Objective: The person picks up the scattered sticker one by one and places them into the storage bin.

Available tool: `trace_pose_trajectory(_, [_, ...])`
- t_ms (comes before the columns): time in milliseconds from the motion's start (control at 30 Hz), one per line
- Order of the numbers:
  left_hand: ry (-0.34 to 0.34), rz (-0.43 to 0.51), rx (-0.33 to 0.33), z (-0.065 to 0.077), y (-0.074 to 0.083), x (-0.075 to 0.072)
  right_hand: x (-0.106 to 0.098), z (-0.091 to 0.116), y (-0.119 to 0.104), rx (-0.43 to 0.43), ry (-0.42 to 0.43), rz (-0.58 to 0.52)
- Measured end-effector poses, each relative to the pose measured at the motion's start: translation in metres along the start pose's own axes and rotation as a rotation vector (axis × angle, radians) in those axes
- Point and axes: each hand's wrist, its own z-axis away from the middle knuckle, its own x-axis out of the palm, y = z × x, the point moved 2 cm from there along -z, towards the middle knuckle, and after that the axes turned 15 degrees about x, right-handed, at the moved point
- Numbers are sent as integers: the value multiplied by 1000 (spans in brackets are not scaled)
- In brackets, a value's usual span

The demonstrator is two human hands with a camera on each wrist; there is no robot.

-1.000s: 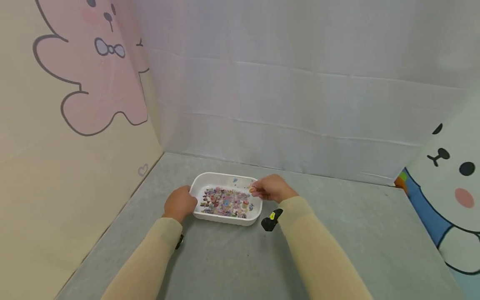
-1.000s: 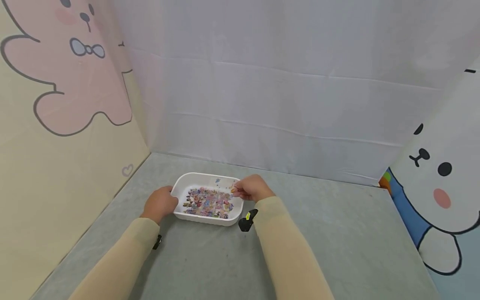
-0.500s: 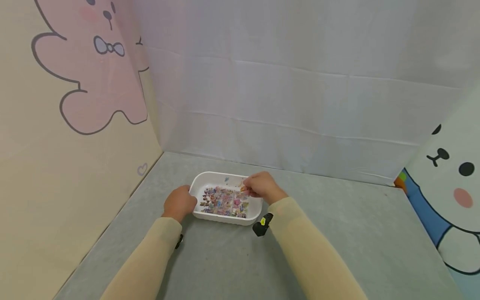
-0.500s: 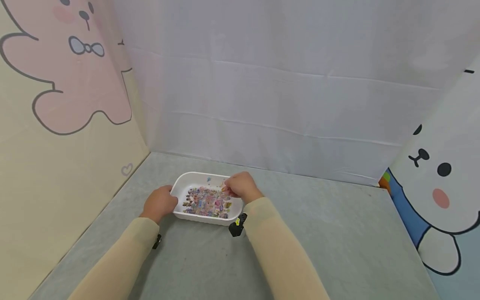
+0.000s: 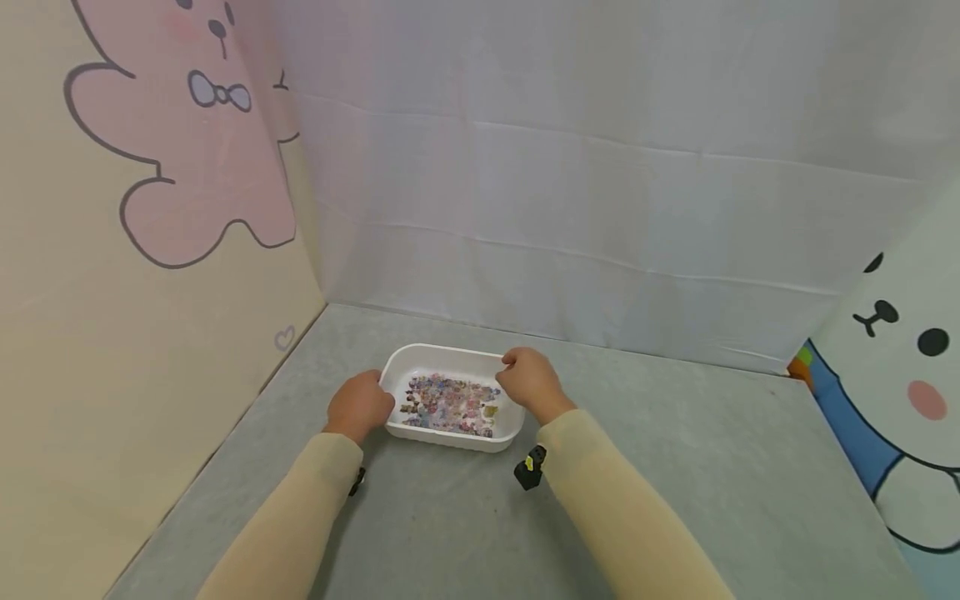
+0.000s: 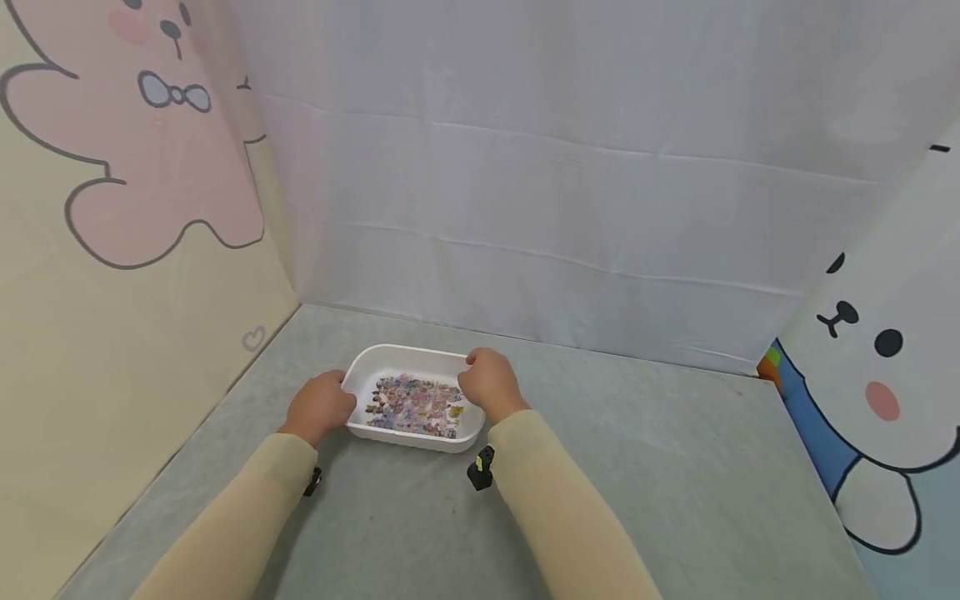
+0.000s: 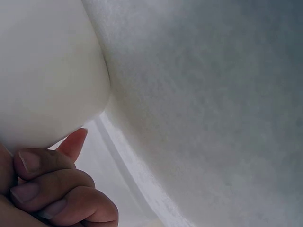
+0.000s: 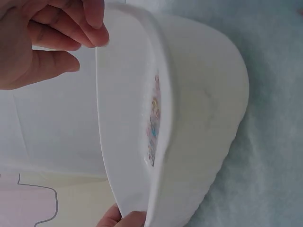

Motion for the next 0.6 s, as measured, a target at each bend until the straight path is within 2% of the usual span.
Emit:
trace_pose_trajectory(167, [-20, -5, 8, -1, -2, 1, -11, 3, 12, 46, 23, -19])
trace_pose_trajectory(367, [-30, -20, 10, 0, -6, -2, -20, 8, 24, 46, 35, -41])
trace_pose_trajectory(600, [-35, -33, 51, 8, -12, -12, -36, 15, 44, 48, 55, -37])
